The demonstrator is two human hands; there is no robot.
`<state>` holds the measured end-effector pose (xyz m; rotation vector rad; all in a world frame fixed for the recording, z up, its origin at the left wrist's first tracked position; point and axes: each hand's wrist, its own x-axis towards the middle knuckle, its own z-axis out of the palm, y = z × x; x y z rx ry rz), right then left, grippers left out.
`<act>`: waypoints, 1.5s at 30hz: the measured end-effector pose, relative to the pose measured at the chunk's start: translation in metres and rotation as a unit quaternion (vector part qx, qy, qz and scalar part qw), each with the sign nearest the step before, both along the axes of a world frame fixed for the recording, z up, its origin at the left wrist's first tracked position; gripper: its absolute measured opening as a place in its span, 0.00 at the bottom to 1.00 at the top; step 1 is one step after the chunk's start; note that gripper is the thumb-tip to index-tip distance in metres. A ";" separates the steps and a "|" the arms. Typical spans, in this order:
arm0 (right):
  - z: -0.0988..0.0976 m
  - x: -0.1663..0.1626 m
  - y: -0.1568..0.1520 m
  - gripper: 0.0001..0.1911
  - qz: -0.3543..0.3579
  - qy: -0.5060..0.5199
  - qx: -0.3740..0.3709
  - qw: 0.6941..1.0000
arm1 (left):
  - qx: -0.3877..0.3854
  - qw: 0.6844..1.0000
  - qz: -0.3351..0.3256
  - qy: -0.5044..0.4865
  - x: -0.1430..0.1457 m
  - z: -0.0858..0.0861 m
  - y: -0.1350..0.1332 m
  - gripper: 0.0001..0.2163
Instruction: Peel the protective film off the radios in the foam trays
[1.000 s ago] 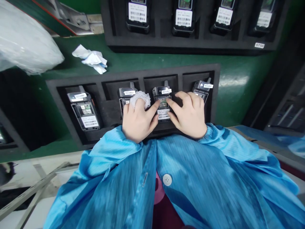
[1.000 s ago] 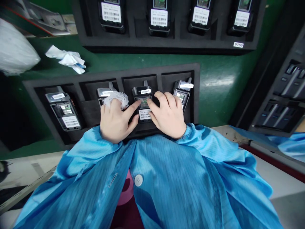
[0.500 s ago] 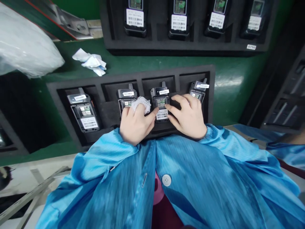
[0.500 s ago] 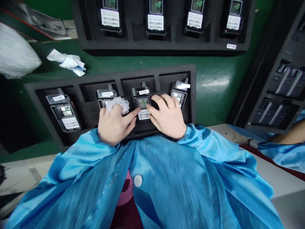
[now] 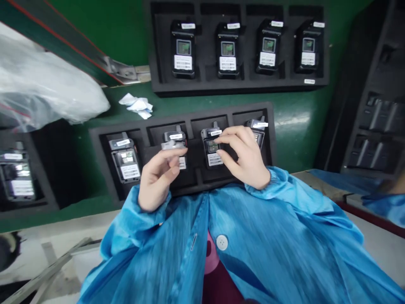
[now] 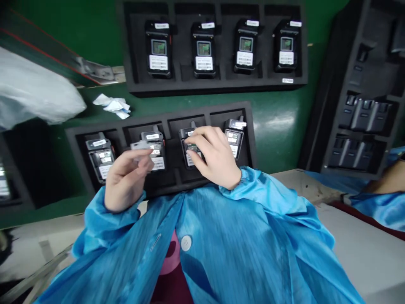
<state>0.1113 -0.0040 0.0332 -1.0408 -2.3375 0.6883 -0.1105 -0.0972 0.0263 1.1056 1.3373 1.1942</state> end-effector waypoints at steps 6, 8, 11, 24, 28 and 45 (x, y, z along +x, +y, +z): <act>0.017 -0.037 -0.008 0.06 0.074 0.090 -0.099 0.988 | -0.029 0.948 -0.041 -0.316 0.010 0.004 -0.005 0.28; 0.020 -0.042 -0.012 0.06 0.065 0.085 -0.106 0.989 | -0.040 0.942 -0.035 -0.330 0.012 0.005 -0.007 0.29; 0.021 -0.045 -0.015 0.06 0.044 0.067 -0.107 0.991 | -0.060 0.936 -0.035 -0.345 0.011 0.005 -0.010 0.30; 0.026 -0.066 -0.024 0.05 0.009 0.087 -0.209 0.974 | -0.057 0.895 0.004 -0.443 0.007 -0.004 -0.014 0.24; 0.032 -0.069 -0.022 0.03 0.022 0.114 -0.156 0.981 | -0.050 0.886 0.014 -0.461 0.004 -0.008 -0.016 0.21; 0.020 -0.084 -0.028 0.02 0.069 0.010 -0.063 0.996 | -0.001 0.895 0.164 -0.415 -0.044 -0.011 -0.027 0.16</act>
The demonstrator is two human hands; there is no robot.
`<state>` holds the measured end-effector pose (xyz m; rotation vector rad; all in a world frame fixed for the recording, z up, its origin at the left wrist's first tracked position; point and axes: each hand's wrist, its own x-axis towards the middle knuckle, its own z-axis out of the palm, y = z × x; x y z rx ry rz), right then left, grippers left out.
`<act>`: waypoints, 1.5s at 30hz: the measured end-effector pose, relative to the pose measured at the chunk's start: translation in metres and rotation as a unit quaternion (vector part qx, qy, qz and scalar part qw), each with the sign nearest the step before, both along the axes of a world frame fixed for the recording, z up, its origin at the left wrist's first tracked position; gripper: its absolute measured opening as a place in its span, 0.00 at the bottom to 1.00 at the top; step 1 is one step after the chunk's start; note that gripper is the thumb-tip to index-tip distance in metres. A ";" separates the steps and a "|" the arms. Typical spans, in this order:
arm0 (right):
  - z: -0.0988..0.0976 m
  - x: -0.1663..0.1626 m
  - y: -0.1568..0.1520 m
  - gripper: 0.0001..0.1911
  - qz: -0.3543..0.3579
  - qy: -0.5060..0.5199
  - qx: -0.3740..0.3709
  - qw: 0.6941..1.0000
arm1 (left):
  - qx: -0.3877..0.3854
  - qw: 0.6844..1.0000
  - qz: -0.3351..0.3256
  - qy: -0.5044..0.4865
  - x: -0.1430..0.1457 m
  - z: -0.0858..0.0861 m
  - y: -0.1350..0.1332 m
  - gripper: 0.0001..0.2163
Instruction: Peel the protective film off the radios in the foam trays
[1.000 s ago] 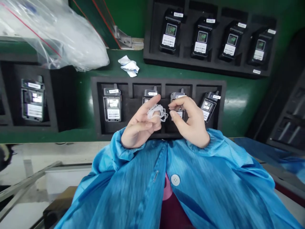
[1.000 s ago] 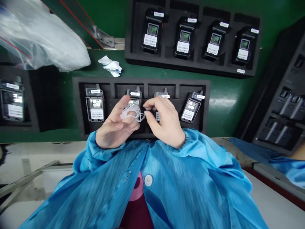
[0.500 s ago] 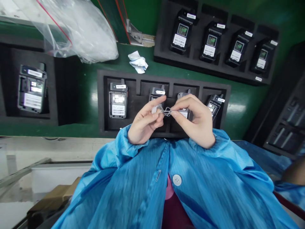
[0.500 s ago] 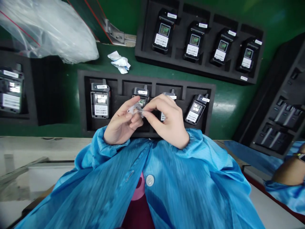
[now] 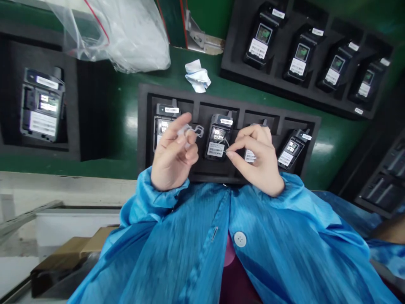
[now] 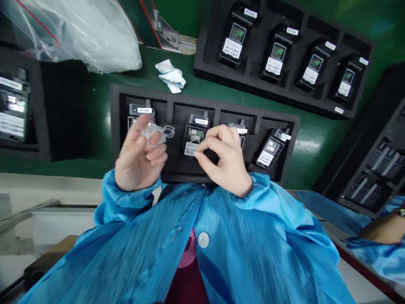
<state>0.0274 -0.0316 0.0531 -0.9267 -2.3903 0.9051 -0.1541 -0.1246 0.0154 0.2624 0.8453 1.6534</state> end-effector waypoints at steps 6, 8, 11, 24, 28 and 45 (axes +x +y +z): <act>-0.037 -0.020 0.003 0.05 -0.117 -0.058 0.039 0.991 | -0.014 0.907 0.024 0.420 -0.017 -0.010 -0.014 0.10; -0.051 -0.021 0.005 0.06 -0.146 -0.096 0.075 0.982 | -0.028 0.803 -0.035 0.594 -0.015 -0.012 -0.016 0.11; -0.062 -0.020 0.007 0.08 -0.153 -0.138 0.108 0.973 | -0.015 0.661 -0.118 0.741 -0.010 -0.015 -0.015 0.15; -0.060 -0.016 0.009 0.10 -0.112 -0.194 0.158 0.962 | -0.080 0.476 -0.204 0.852 0.001 -0.019 -0.009 0.20; -0.061 -0.016 0.009 0.09 -0.102 -0.198 0.138 0.965 | -0.090 0.462 -0.215 0.856 0.002 -0.018 -0.009 0.21; -0.050 0.018 -0.004 0.14 0.038 -0.222 0.173 0.959 | -0.068 0.450 -0.186 0.871 0.003 -0.019 -0.012 0.20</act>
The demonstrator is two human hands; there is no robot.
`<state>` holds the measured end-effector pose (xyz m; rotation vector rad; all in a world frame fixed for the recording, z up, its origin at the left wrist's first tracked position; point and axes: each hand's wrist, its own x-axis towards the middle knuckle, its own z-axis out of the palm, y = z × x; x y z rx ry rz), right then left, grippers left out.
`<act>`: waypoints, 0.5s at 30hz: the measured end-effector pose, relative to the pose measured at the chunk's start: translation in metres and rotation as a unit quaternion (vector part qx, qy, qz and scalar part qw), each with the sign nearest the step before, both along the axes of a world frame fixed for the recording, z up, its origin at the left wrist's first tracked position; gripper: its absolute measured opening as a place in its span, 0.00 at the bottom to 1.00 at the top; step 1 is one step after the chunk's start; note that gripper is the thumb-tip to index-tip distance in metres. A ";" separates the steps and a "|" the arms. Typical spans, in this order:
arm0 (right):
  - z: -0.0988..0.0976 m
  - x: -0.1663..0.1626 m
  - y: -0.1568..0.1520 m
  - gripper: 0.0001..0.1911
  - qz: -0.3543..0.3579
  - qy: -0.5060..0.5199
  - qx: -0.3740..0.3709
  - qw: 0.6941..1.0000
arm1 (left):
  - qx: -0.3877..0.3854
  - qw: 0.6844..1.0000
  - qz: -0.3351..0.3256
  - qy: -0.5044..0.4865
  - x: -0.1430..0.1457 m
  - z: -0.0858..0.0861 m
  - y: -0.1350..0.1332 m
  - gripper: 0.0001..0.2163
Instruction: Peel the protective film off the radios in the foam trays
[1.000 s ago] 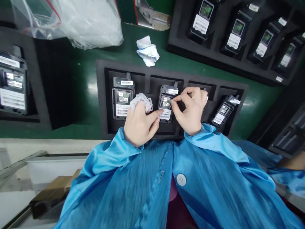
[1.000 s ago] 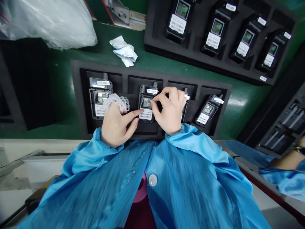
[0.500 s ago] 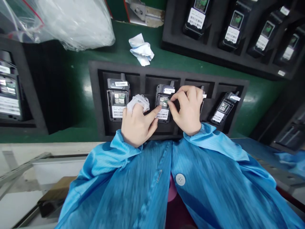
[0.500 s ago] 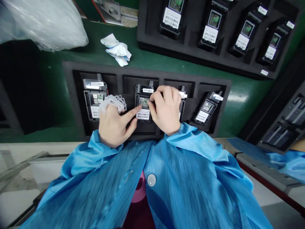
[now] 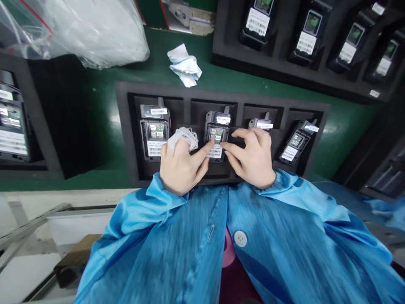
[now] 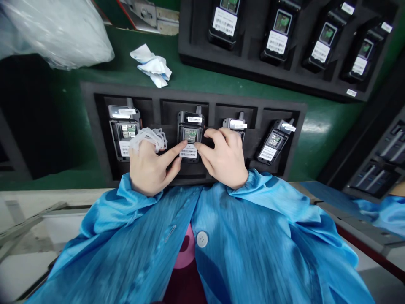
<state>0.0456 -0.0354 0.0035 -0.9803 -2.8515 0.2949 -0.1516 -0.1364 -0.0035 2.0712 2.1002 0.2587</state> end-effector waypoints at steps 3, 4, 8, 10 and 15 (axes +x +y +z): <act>0.001 0.002 -0.002 0.16 0.014 -0.021 0.011 1.000 | 0.018 1.000 0.000 0.007 0.001 -0.001 -0.002 0.19; 0.002 0.002 -0.002 0.16 0.017 -0.024 0.011 1.000 | 0.015 1.000 0.004 0.008 0.001 -0.001 -0.002 0.19; 0.005 0.001 -0.001 0.16 0.009 0.004 0.004 1.000 | 0.003 1.000 0.028 0.006 0.005 -0.001 -0.001 0.19; 0.007 -0.002 0.001 0.17 -0.011 0.013 0.003 1.000 | -0.003 1.000 0.031 -0.004 0.006 0.001 0.001 0.19; 0.011 -0.012 0.004 0.22 -0.035 -0.032 -0.003 0.999 | -0.021 0.999 0.042 0.007 0.008 0.009 0.010 0.22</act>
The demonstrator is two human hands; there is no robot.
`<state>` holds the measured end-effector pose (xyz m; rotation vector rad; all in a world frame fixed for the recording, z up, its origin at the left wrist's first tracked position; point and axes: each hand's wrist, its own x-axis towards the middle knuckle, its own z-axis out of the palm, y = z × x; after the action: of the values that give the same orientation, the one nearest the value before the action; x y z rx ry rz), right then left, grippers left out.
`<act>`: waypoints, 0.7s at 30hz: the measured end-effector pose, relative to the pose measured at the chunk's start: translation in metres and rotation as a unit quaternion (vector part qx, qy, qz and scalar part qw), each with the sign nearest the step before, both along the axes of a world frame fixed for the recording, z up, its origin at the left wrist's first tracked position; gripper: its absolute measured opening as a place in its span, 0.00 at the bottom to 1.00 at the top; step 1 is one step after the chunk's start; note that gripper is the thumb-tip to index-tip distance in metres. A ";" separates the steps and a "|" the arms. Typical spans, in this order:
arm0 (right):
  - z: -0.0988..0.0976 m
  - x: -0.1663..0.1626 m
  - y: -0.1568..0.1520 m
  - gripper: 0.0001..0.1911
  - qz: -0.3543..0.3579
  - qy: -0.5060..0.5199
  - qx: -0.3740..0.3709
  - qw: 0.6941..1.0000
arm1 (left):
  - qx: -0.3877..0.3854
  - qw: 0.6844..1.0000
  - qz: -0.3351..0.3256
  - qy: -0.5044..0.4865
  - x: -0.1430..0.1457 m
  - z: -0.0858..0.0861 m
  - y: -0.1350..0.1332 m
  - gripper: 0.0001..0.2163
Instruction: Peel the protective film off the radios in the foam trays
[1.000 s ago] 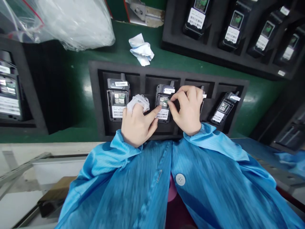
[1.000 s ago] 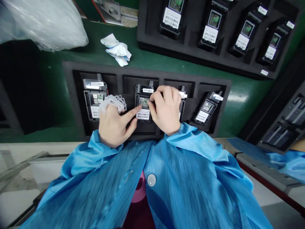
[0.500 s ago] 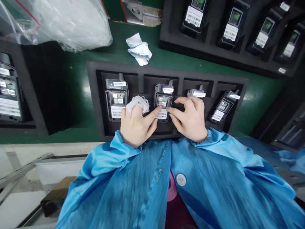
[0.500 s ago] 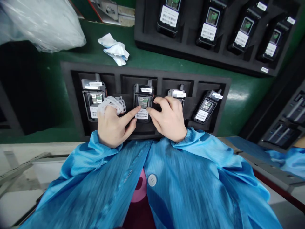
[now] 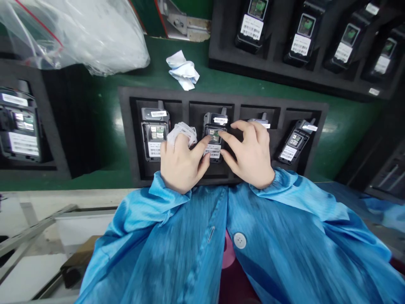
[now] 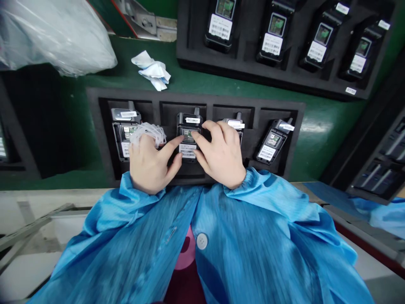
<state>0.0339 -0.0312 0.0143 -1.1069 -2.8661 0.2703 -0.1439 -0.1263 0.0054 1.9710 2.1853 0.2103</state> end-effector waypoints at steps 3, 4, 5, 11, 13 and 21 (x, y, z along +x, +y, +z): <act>0.001 -0.003 -0.003 0.23 -0.006 -0.017 -0.004 1.000 | -0.015 1.000 -0.005 0.021 0.000 0.002 0.005 0.23; 0.001 -0.004 -0.004 0.23 -0.007 -0.019 -0.008 1.000 | -0.023 0.999 -0.006 0.022 0.000 0.002 0.006 0.23; 0.001 -0.004 -0.005 0.24 -0.008 -0.018 -0.011 1.000 | -0.031 0.999 -0.006 0.019 0.000 0.001 0.007 0.23; 0.000 -0.005 -0.008 0.24 -0.011 0.001 -0.010 1.000 | -0.030 0.999 0.000 0.013 0.000 -0.002 0.008 0.24; 0.000 -0.006 -0.007 0.25 -0.010 -0.005 -0.012 1.000 | -0.032 0.999 0.004 0.015 0.001 -0.002 0.009 0.24; -0.002 -0.008 -0.011 0.28 0.012 -0.001 -0.029 1.000 | -0.022 0.999 0.006 0.049 0.002 -0.004 0.005 0.26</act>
<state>0.0262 -0.0421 0.0127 -1.0820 -2.8921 0.3555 -0.1415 -0.1211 0.0016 1.9849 2.2416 0.0668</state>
